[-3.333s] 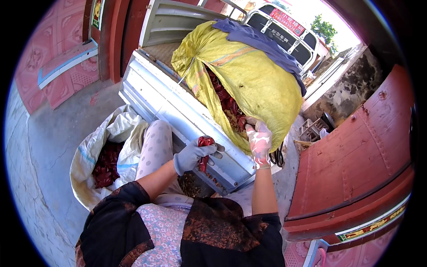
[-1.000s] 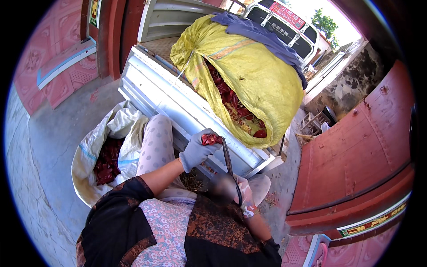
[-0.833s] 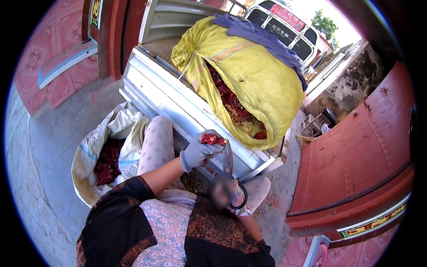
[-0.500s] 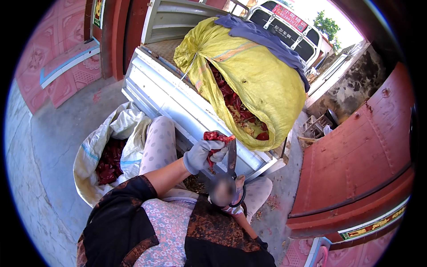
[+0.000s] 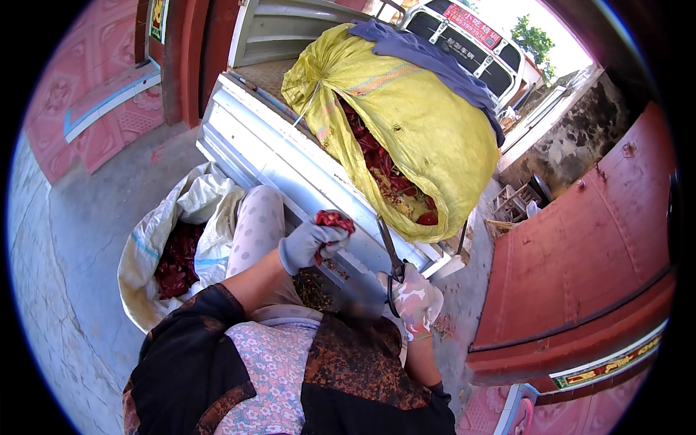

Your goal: The person is picking red flora from a large yellow bag on a truck's tailgate, removing parts of the flora by hand or using shears, and dropping the pieces into a white bag on the floor.

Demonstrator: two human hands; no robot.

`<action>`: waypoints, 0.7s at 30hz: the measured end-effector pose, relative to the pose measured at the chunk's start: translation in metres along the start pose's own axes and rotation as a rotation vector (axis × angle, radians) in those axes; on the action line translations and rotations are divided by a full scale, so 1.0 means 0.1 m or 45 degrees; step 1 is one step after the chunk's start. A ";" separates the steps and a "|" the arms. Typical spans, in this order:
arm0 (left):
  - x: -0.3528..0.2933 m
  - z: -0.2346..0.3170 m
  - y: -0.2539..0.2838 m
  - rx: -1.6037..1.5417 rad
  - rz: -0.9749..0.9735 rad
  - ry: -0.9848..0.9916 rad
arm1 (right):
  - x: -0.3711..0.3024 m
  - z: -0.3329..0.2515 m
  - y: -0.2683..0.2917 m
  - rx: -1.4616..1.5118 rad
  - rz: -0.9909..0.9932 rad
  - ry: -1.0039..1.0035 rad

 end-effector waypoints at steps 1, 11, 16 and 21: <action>-0.06 0.15 -0.06 -0.001 0.094 -0.058 | -0.02 -0.04 0.09 -0.091 -0.017 -0.005; -0.27 0.09 0.22 -0.177 0.332 0.000 | 0.11 0.89 0.02 -0.595 0.002 -0.199; -0.28 0.06 0.20 -0.206 0.320 0.027 | 0.37 1.74 -0.29 -1.170 0.373 -0.123; -0.25 -0.01 0.24 -0.274 0.312 0.053 | 0.19 1.94 0.40 -1.024 0.263 -0.236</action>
Point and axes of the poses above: each hand's wrist, its own x-axis towards the middle knuckle, its own y-axis out of the back of the hand, z = x × y, the point moved 3 cm from there along x, towards the middle knuckle, and after that the axes turned 9 degrees about -z, right-handed, at the moved point
